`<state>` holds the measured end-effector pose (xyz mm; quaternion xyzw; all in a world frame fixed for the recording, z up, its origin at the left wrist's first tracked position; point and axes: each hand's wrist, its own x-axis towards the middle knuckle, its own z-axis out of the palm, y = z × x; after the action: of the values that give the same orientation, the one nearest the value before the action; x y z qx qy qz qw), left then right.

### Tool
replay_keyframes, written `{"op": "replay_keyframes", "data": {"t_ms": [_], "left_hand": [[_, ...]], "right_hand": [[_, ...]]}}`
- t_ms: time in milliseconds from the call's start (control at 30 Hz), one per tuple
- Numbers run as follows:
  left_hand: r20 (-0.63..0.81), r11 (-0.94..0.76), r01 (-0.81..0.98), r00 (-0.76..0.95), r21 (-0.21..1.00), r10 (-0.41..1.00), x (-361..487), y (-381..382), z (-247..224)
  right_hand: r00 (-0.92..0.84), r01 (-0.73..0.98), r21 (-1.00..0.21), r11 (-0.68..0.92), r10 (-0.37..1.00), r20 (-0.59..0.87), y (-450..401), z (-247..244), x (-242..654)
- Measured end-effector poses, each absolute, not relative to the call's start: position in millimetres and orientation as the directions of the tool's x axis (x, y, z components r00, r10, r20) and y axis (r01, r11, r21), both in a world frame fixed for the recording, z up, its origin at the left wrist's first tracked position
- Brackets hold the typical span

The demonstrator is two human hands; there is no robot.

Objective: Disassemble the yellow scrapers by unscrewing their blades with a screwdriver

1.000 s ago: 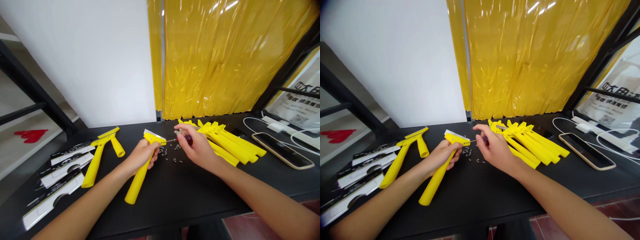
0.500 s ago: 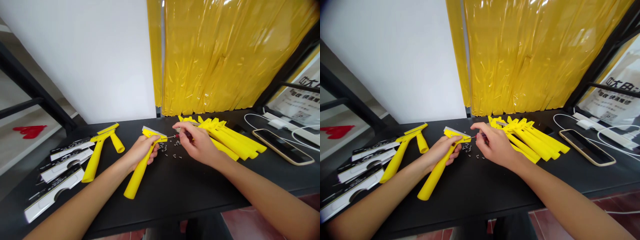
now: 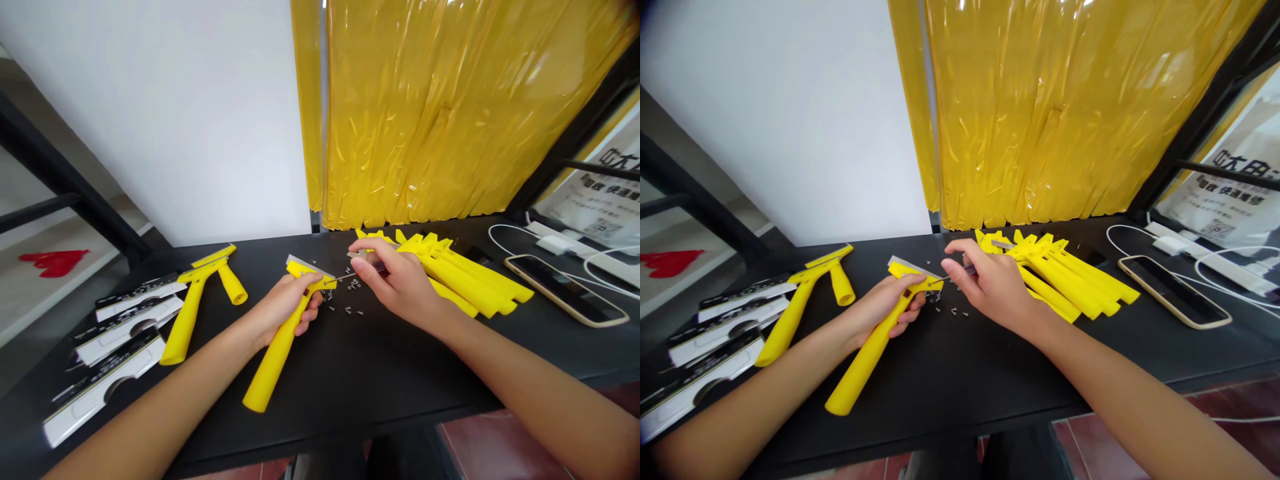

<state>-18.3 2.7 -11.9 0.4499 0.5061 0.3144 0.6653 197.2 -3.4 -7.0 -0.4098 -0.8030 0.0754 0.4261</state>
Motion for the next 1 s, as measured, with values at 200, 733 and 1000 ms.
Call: {"op": "replay_keyframes", "data": {"t_ms": [200,733,1000], "left_hand": [[-0.425,0.414,0.105,0.297,0.904,0.855,-15.6,-0.5,-11.2],[-0.418,0.42,0.058,0.292,0.906,0.86,-13.7,-1.6,-11.1],[-0.41,0.408,0.067,0.275,0.911,0.87,-15.0,1.6,-17.3]], "right_hand": [[-0.317,0.563,-0.449,0.693,0.683,0.658,-2.5,-5.4,197.7],[-0.409,0.6,-0.337,0.726,0.64,0.651,-2.2,-4.4,201.3],[-0.469,0.586,-0.318,0.745,0.632,0.617,-2.4,-4.1,199.7]]}}
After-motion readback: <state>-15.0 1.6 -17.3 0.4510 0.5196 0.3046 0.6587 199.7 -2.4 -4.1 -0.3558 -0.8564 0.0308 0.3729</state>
